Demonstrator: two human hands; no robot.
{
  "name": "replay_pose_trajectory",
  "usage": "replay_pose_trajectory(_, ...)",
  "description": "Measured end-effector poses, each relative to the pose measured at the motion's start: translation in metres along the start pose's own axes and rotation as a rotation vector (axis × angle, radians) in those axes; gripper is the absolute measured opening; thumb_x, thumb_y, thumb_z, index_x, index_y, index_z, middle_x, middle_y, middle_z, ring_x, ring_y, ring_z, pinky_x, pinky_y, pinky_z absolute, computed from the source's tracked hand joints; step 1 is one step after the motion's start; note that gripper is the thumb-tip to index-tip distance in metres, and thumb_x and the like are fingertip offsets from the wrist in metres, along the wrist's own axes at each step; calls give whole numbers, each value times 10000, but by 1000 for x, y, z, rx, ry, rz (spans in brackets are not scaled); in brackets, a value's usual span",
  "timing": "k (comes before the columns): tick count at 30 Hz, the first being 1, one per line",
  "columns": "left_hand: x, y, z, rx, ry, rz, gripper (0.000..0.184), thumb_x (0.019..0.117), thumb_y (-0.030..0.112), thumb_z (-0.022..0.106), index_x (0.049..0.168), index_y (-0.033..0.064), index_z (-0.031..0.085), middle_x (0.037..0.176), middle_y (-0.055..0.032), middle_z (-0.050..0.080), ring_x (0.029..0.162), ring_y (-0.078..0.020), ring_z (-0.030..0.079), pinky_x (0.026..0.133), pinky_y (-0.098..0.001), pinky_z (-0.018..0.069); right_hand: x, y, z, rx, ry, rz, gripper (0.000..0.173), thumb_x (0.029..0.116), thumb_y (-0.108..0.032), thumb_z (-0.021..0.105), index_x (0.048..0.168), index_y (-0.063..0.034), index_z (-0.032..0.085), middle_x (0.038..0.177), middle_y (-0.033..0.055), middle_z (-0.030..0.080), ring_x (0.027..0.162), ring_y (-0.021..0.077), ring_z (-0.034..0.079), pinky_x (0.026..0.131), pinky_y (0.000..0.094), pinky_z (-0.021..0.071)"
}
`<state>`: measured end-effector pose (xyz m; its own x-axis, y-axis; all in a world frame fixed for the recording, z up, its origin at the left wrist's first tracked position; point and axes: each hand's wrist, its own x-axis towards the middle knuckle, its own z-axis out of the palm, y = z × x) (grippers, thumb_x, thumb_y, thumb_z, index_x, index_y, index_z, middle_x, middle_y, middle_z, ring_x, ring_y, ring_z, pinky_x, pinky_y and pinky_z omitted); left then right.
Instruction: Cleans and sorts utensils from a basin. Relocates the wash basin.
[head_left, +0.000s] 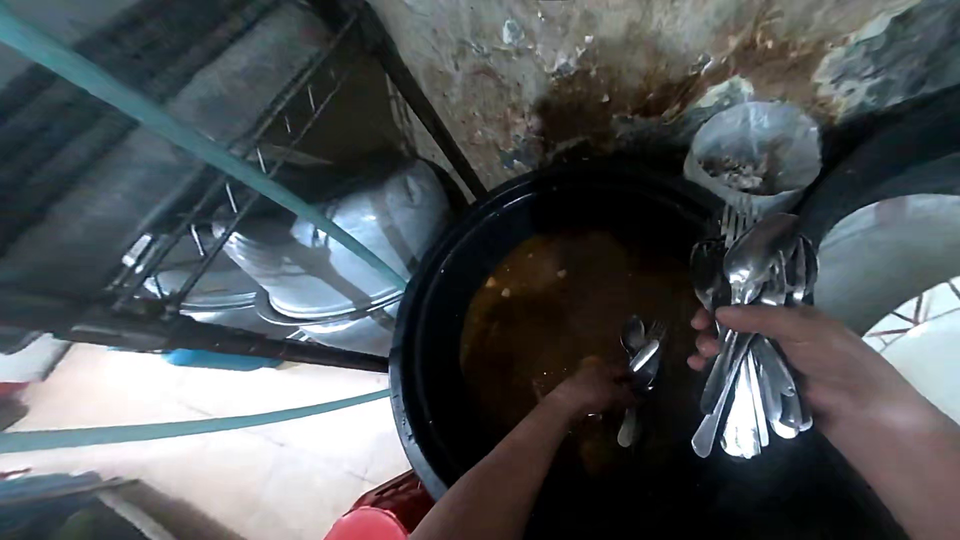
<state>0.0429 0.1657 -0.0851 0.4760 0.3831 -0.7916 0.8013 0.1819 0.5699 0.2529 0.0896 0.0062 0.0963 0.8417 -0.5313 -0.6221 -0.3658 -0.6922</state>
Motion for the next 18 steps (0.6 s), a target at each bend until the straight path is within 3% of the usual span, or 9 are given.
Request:
replay_pose_trajectory(2, -2, 2, -3, -113, 63, -28, 295, 1006, 167, 641, 1283, 67, 629, 1007, -85, 651, 821, -141, 593, 752, -333, 516, 0, 0, 0, 11, -6, 13, 116, 952, -66, 559, 947, -18, 665, 813, 112, 695, 650, 198, 694, 647, 367, 641)
replay_pose_trajectory(5, 5, 3, -8, -307, 122, -134, 334, 1020, 209, 593, 1318, 57, 582, 981, -98, 648, 792, -171, 611, 721, -364, 533, 1, 0, 0, 2, -6, 10, 97, 936, -57, 572, 951, -24, 663, 808, 111, 692, 645, 198, 689, 645, 370, 639)
replay_pose_trajectory(6, 14, -1, -8, -327, 152, -159, 327, 1013, 243, 600, 1275, 46, 597, 953, -95, 653, 779, -175, 630, 709, -366, 551, 0, 0, 2, -6, 4, 7, 93, 939, -53, 570, 949, -24, 658, 794, 112, 692, 640, 200, 693, 642, 372, 641)
replay_pose_trajectory(7, 21, 0, -9, -263, 179, -191, 341, 1017, 294, 607, 1236, 33, 623, 969, -108, 666, 815, -191, 652, 740, -382, 565, 0, 0, 2, -13, 11, 8, 98, 947, -52, 565, 956, -20, 656, 792, 114, 689, 641, 203, 691, 646, 374, 640)
replay_pose_trajectory(9, 27, 10, -12, -40, 192, -264, 469, 1025, 411, 597, 1272, 14, 639, 1155, -181, 676, 1047, -294, 654, 937, -513, 521, 0, -1, 3, -13, 22, 9, 113, 959, -47, 549, 955, -15, 658, 805, 114, 692, 647, 206, 692, 648, 376, 641)
replay_pose_trajectory(11, 29, 13, -13, 45, 192, -268, 495, 1015, 417, 611, 1307, 18, 619, 1212, -204, 661, 1114, -332, 640, 972, -556, 499, -1, 0, 3, -12, 31, 9, 130, 974, -50, 541, 960, -4, 662, 824, 124, 702, 652, 208, 699, 637, 368, 639)
replay_pose_trajectory(14, 21, 9, -13, -213, 229, -157, 485, 981, 359, 691, 1345, 56, 590, 1151, -158, 679, 1028, -268, 664, 908, -488, 547, 0, 0, 1, -21, 18, 6, 117, 955, -63, 566, 956, 2, 663, 782, 123, 694, 640, 210, 696, 643, 377, 641)
replay_pose_trajectory(16, -2, 15, -12, -413, 230, -43, 394, 1005, 329, 660, 1320, 102, 594, 1033, -74, 690, 868, -167, 669, 775, -365, 570, -1, 0, 2, -35, 13, 2, 110, 949, -66, 567, 969, -5, 657, 783, 120, 691, 643, 208, 694, 652, 379, 640)
replay_pose_trajectory(18, -22, 20, -13, -468, 262, 42, 308, 1027, 312, 634, 1267, 118, 629, 976, -50, 685, 800, -139, 650, 723, -330, 558, -3, -2, 5, -35, 43, -4, 96, 952, -43, 565, 980, -13, 653, 811, 123, 699, 646, 208, 695, 643, 376, 639)
